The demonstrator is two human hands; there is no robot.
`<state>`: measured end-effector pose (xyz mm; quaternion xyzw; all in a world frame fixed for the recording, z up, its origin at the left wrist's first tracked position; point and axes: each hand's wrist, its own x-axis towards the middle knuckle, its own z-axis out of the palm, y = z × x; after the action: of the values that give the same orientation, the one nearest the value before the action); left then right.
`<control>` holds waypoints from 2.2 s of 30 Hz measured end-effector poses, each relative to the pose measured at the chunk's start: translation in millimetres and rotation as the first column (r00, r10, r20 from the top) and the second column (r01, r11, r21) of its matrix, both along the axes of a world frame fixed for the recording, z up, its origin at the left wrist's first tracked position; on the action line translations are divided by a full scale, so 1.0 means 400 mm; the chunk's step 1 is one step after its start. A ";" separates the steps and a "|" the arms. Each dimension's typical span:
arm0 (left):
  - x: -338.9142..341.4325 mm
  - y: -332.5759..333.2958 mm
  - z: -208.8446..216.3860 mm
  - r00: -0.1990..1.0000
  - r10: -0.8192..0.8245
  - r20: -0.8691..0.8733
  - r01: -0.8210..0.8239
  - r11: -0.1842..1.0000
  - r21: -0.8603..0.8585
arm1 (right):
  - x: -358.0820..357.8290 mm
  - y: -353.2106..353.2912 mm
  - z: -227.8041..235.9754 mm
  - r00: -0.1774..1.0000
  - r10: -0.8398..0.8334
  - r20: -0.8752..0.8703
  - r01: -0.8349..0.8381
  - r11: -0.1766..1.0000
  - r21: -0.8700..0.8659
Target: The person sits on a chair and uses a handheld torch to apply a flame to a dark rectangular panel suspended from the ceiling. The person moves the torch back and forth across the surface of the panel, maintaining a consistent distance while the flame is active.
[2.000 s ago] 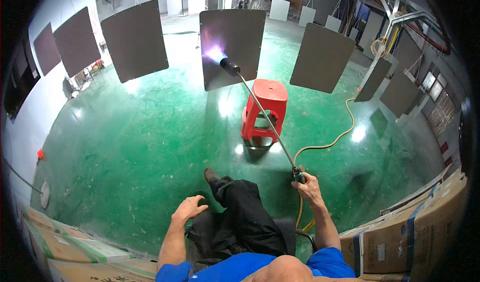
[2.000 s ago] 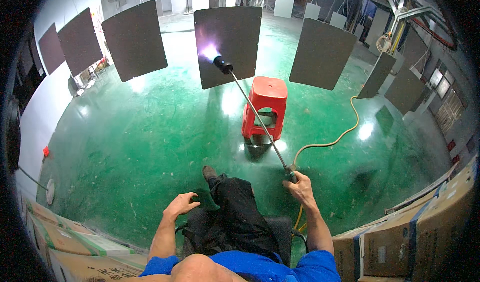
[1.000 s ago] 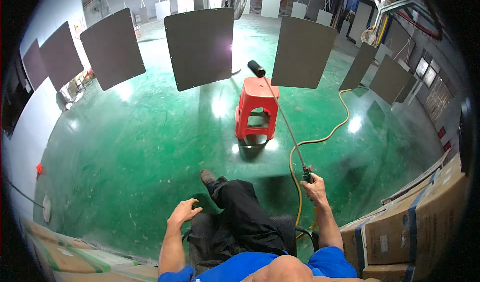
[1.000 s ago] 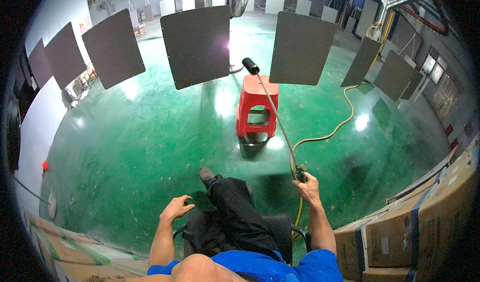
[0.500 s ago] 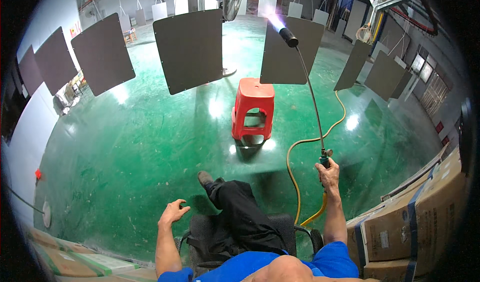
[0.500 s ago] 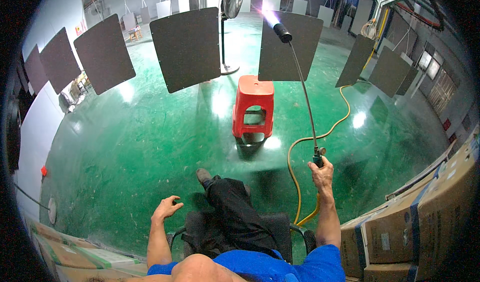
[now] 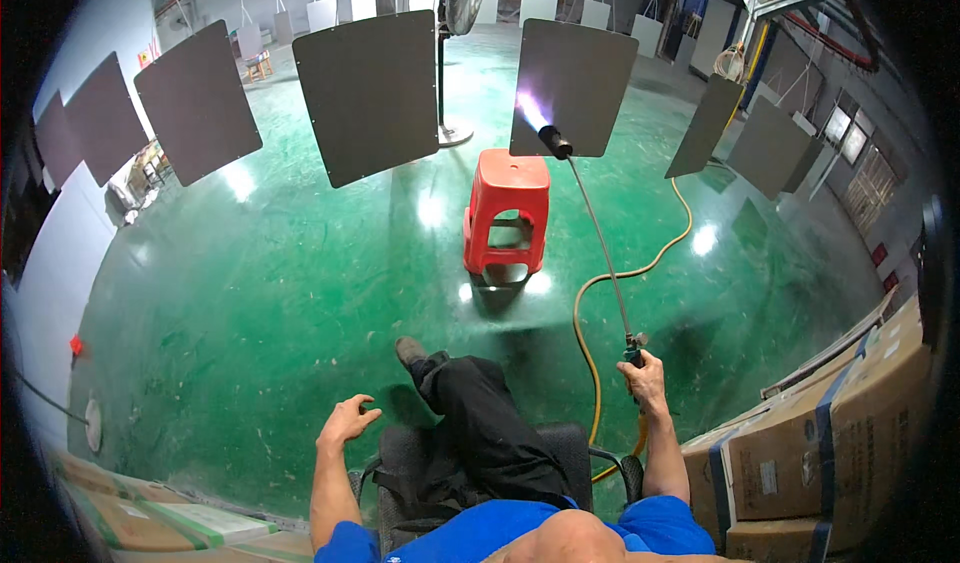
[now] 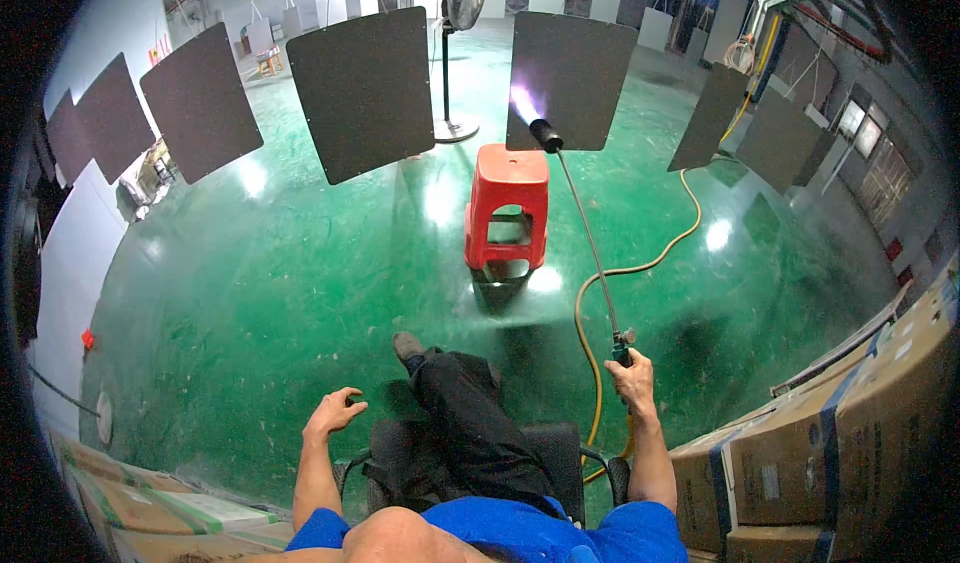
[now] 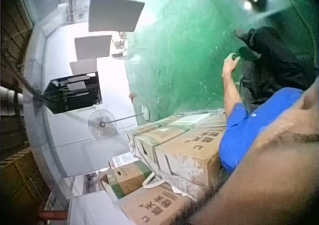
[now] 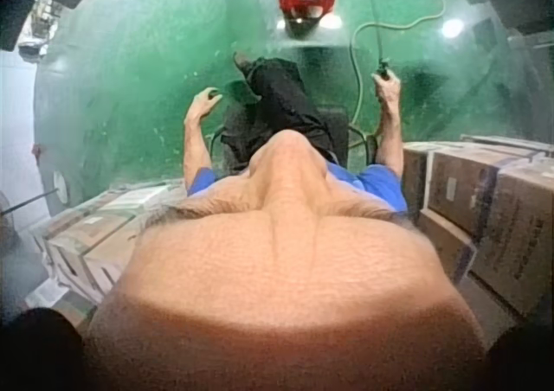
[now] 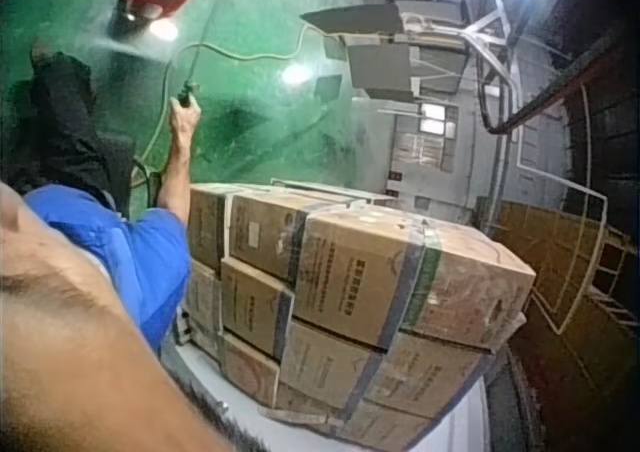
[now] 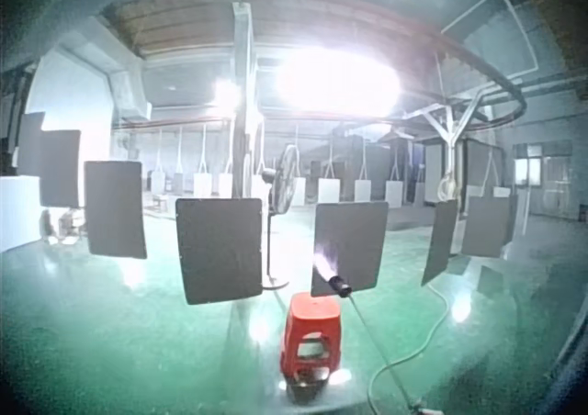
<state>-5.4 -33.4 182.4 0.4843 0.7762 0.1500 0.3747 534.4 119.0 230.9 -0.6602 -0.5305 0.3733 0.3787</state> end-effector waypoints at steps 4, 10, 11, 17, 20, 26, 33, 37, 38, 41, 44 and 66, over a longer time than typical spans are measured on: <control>0.001 0.001 -0.001 1.000 0.001 0.010 -0.001 1.000 0.016 | 0.012 -0.014 -0.029 1.000 0.005 0.023 -0.004 0.998 -0.060; -0.002 -0.001 -0.015 1.000 -0.006 0.003 0.006 0.999 0.043 | 0.029 -0.020 -0.063 1.000 0.008 -0.026 -0.011 0.994 -0.106; -0.003 -0.001 -0.017 1.000 -0.007 0.003 0.007 0.999 0.042 | 0.034 -0.020 -0.069 1.000 0.006 -0.022 -0.008 0.994 -0.109; -0.005 -0.001 -0.019 0.999 -0.024 -0.035 0.025 0.999 0.034 | 0.060 -0.026 -0.084 1.000 -0.019 -0.010 0.017 0.993 -0.115; -0.002 0.000 -0.017 0.998 -0.029 -0.058 0.030 0.999 0.014 | 0.089 -0.026 -0.109 0.999 -0.037 0.006 0.037 0.995 -0.097; 0.014 0.004 0.023 1.000 -0.016 -0.025 0.015 1.000 -0.018 | 0.111 -0.030 -0.113 0.995 -0.100 -0.005 0.099 0.994 -0.054; 0.032 -0.002 0.026 0.997 -0.064 -0.044 0.066 0.996 0.053 | 0.121 -0.013 -0.075 0.989 -0.151 0.009 0.151 0.989 -0.005; 0.033 -0.003 0.026 0.997 -0.071 -0.033 0.073 0.995 0.061 | 0.115 0.016 -0.009 0.991 -0.134 -0.005 0.134 0.989 0.059; 0.033 -0.004 0.027 0.997 -0.066 -0.035 0.068 0.996 0.057 | 0.117 0.027 0.005 0.991 -0.128 -0.031 0.130 0.989 0.070; 0.035 0.001 0.032 0.998 -0.058 -0.038 0.060 0.997 0.047 | 0.129 0.064 0.028 0.991 -0.114 -0.067 0.122 0.984 0.130; 0.024 -0.004 0.022 0.999 -0.038 -0.033 0.039 0.998 0.040 | 0.103 0.089 0.079 0.989 -0.048 -0.139 0.075 0.978 0.195; 0.005 -0.007 -0.008 1.000 -0.019 -0.016 0.020 0.999 0.044 | -0.074 0.063 0.177 0.987 0.075 -0.145 -0.059 0.992 0.111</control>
<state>-3.5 -36.3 179.2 0.5011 0.7709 0.1596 0.3593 504.6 144.4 301.8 -0.5911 -0.5419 0.4052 0.4391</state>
